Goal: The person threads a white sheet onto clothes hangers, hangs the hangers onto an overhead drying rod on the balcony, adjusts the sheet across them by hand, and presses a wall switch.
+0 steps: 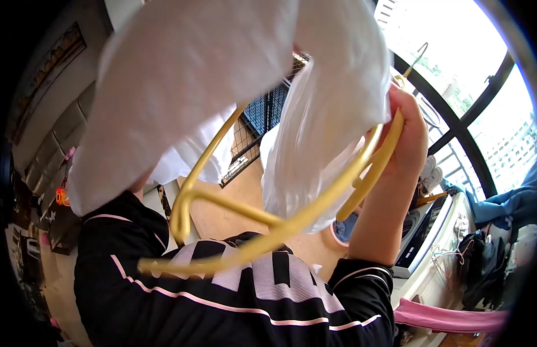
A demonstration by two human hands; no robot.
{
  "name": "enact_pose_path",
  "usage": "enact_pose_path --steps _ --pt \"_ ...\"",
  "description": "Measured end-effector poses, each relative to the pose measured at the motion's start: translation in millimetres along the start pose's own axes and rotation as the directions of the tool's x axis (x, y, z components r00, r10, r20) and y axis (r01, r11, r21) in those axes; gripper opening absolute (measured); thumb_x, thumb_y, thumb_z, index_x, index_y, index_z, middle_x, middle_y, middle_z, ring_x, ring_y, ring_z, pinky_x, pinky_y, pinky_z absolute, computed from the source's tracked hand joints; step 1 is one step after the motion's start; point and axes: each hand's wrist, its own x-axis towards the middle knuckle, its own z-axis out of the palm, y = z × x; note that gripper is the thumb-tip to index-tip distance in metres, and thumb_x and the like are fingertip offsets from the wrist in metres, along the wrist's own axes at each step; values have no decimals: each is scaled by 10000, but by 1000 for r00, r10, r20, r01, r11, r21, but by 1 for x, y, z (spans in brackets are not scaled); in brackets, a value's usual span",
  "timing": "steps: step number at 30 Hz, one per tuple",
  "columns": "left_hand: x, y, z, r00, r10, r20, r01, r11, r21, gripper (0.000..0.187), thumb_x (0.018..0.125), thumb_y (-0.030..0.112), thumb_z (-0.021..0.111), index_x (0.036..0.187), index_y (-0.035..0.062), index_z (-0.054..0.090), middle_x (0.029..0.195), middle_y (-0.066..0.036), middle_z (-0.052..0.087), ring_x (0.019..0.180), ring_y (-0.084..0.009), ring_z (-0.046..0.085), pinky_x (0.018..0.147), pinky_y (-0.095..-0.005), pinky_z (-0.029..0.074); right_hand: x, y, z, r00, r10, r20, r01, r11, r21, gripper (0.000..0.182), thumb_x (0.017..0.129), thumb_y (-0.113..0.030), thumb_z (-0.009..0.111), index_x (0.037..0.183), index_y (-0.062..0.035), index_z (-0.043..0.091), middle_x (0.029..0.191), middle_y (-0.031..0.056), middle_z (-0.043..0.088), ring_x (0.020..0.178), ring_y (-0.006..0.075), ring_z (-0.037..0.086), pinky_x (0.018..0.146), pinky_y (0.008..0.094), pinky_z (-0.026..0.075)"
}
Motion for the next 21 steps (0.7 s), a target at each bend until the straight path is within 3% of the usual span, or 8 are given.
enact_pose_path --steps 3,7,11,13,14,15,19,21 --pt "2 12 10 996 70 52 -78 985 155 551 883 309 543 1320 20 371 1202 -162 506 1115 -247 492 971 -362 385 -1 -9 21 952 140 271 -165 984 72 326 836 -80 526 1112 94 506 792 144 615 621 138 610 555 189 527" --pt "-6 19 16 991 90 103 -116 953 278 543 879 294 554 1313 17 381 1192 -158 512 1105 -245 497 972 -353 383 1 6 45 975 29 221 6 988 -155 356 803 -95 562 1109 85 530 867 136 625 614 122 606 507 158 500" --pt "-15 16 24 988 70 137 -102 964 246 535 875 280 565 1307 14 392 1183 -155 518 1096 -242 502 973 -345 380 1 11 63 962 27 272 23 984 -179 336 793 -74 555 1078 101 525 888 149 603 607 119 589 501 153 493" --pt "-19 6 28 987 64 149 -81 990 115 532 873 273 570 1303 13 397 1178 -154 520 1091 -241 505 974 -341 378 9 12 68 946 38 322 -9 996 -93 354 791 -66 555 1083 120 482 938 180 551 649 117 562 507 141 478" --pt "-23 -2 30 988 58 146 -62 998 21 530 872 269 573 1302 12 399 1175 -153 522 1088 -240 506 974 -338 378 19 7 66 886 92 454 -110 994 12 365 797 -59 546 1103 117 453 930 183 530 651 113 537 501 135 464" --pt "-29 -11 33 990 56 133 -45 995 -85 528 872 266 576 1300 11 402 1173 -152 523 1086 -240 508 975 -336 377 21 3 68 840 100 534 -97 995 -33 382 812 -51 526 1139 106 407 874 171 513 636 106 491 499 131 440" --pt "-84 -48 43 1000 -5 -4 2 878 -479 521 868 252 587 1293 8 412 1163 -149 529 1076 -237 513 976 -328 374 20 22 86 851 191 489 -186 981 -60 393 822 -75 523 1148 105 397 856 153 515 535 65 442 504 129 414" --pt "-127 -62 56 994 -65 -86 14 867 -499 517 866 244 593 1290 6 417 1158 -147 532 1072 -236 516 977 -323 373 23 34 87 857 213 469 -219 975 -43 421 817 -78 535 1163 105 379 809 142 515 503 55 432 498 124 407"
